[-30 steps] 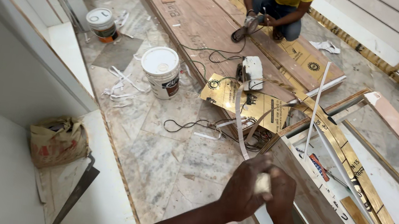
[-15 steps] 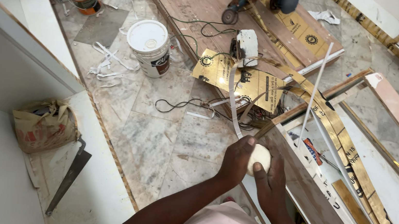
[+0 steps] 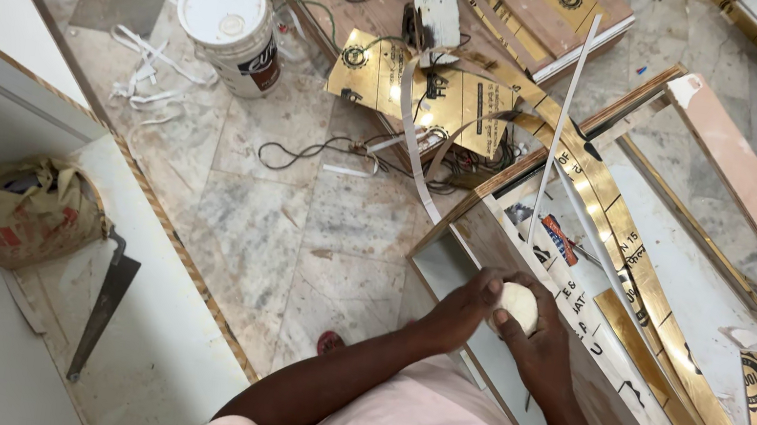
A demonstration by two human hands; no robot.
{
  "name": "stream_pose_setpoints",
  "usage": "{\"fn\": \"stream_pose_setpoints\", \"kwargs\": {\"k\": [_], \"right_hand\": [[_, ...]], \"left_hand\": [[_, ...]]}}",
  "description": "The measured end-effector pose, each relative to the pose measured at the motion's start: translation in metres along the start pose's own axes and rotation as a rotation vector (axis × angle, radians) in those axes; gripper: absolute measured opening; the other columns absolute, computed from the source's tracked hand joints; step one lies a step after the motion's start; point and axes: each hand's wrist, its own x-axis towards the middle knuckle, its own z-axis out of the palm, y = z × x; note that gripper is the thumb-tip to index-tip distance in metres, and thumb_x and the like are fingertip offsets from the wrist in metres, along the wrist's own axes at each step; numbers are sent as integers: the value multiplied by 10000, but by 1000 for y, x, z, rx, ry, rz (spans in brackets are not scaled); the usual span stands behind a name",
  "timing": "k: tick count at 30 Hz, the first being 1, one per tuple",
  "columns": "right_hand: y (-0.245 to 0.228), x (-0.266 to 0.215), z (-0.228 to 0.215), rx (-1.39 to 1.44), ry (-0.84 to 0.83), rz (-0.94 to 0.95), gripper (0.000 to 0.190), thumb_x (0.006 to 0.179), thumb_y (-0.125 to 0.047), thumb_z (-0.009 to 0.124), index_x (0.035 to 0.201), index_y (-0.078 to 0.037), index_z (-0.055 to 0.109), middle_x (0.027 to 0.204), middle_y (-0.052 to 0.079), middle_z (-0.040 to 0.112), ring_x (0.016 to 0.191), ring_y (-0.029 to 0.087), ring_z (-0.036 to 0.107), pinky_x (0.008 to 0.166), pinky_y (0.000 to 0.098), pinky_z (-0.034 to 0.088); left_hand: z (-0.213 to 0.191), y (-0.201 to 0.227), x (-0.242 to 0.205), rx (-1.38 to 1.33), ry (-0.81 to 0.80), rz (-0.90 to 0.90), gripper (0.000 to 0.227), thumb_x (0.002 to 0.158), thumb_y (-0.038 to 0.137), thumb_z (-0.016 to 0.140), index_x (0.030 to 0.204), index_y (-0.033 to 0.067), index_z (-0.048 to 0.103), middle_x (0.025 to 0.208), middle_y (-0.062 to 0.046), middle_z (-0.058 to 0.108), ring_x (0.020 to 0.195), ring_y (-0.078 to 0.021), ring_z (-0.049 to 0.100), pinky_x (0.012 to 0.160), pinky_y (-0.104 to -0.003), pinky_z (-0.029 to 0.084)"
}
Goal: The person applies a gold edge band to the edges of wooden furniture pieces using a white roller. They then use a screwdriver to mark a curved white panel.
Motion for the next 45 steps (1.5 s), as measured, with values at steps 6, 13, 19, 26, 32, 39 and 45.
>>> {"fn": "stream_pose_setpoints", "kwargs": {"k": [6, 13, 19, 26, 32, 39, 45], "right_hand": [[-12, 23, -19, -28, 30, 172, 574, 902, -339, 700, 1406, -102, 560, 1057, 140, 744, 868, 236, 755, 740, 395, 626], [-12, 48, -29, -390, -87, -164, 745, 771, -318, 842, 1407, -103, 520, 1429, 171, 558, 1272, 348, 577, 1027, 483, 492], [1, 49, -20, -249, 15, -355, 947, 726, -323, 872, 1500, -66, 391, 1528, 212, 428, 1404, 370, 445, 1107, 475, 436], [28, 62, -29, 145, -117, -18, 910, 887, -376, 745, 1592, -43, 277, 1583, 197, 409, 1430, 318, 451, 1136, 420, 404], [39, 60, -43, 155, -145, 122, 852, 853, -395, 769, 1542, -59, 396, 1437, 193, 566, 1293, 296, 586, 1051, 391, 502], [53, 86, -85, -206, 35, 340, 865, 810, -479, 772, 1491, -87, 411, 1393, 191, 587, 1132, 305, 697, 937, 403, 587], [95, 87, -86, -644, -81, 174, 862, 766, -502, 791, 1488, -166, 460, 1368, 197, 557, 1140, 344, 659, 861, 474, 581]], "left_hand": [[-14, -28, 50, -228, 153, -74, 862, 999, 725, 314, 1525, 44, 374, 1371, -145, 560, 1260, -233, 572, 1047, -401, 481], [5, -13, 56, -224, 34, -261, 721, 1023, 609, 392, 1469, 47, 469, 1230, -104, 602, 1090, -222, 581, 874, -361, 511], [5, 6, 66, -395, 95, -355, 598, 1008, 481, 535, 1376, 11, 502, 1176, -124, 625, 1031, -224, 627, 778, -357, 512], [17, 14, 75, -332, 62, -211, 658, 984, 429, 599, 1509, 86, 399, 1431, -126, 523, 1315, -212, 517, 1067, -340, 456], [3, 12, 67, 38, -53, -97, 528, 1066, 405, 542, 1442, 36, 511, 1408, -151, 597, 1326, -219, 559, 1103, -351, 438], [-21, 20, 76, 365, 132, -119, 437, 1015, 405, 591, 1257, 47, 654, 1180, -139, 753, 1108, -231, 723, 938, -360, 561], [-7, -2, 87, 425, 101, -26, 394, 1013, 382, 586, 1216, 51, 649, 1185, -138, 684, 1074, -253, 690, 884, -386, 563]]}}
